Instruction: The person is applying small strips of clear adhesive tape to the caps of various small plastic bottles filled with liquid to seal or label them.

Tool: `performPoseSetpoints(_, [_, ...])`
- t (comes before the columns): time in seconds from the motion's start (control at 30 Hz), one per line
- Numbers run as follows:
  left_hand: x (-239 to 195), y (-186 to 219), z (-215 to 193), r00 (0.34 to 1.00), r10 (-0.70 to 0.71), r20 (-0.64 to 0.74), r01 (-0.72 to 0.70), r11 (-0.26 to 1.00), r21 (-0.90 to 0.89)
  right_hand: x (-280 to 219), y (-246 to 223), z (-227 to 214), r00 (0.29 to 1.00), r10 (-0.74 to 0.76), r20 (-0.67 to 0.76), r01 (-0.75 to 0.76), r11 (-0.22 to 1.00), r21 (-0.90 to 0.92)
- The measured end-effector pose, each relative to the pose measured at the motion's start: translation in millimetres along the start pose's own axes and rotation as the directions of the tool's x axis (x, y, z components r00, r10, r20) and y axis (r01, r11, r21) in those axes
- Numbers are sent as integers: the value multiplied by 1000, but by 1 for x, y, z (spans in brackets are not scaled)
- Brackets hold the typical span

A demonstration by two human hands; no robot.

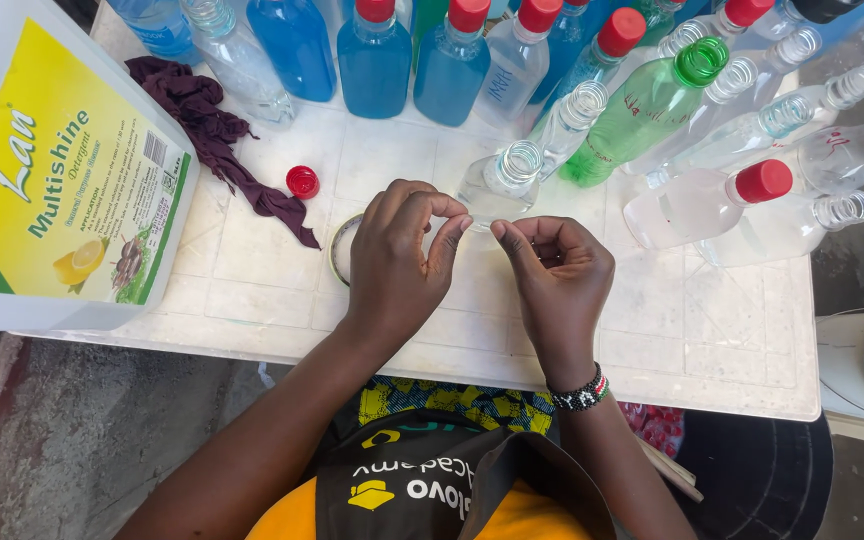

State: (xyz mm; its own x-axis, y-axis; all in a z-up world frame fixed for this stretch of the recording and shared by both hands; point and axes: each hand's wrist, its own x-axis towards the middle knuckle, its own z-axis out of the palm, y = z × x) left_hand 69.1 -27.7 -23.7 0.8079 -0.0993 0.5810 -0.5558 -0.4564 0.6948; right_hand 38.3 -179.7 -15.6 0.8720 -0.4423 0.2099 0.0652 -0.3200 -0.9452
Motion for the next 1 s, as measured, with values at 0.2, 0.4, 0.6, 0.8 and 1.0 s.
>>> performPoseSetpoints(0.2, [3,-4,3,1000,-8,5,8,1000,24,2,2,0,1000,-4,-20,3,998,-65])
performPoseSetpoints(0.4, [5,-6,4,1000,-8,11,8,1000,17,4,7,-5,996,-79,-43,74,993,-93])
performPoseSetpoints(0.6, [6,-15,5,1000,5,8,-6,999,39,13,25,-8,996,-87,31,89,994,-56])
performPoseSetpoints(0.8, [7,-11,-4,999,18,32,-18,1000,2,15,29,-9,993,-90,77,91,996,-16])
performPoseSetpoints(1.0, [14,-16,0,984,78,160,-70,996,-53,18,31,-12,992,-81,96,81,997,3])
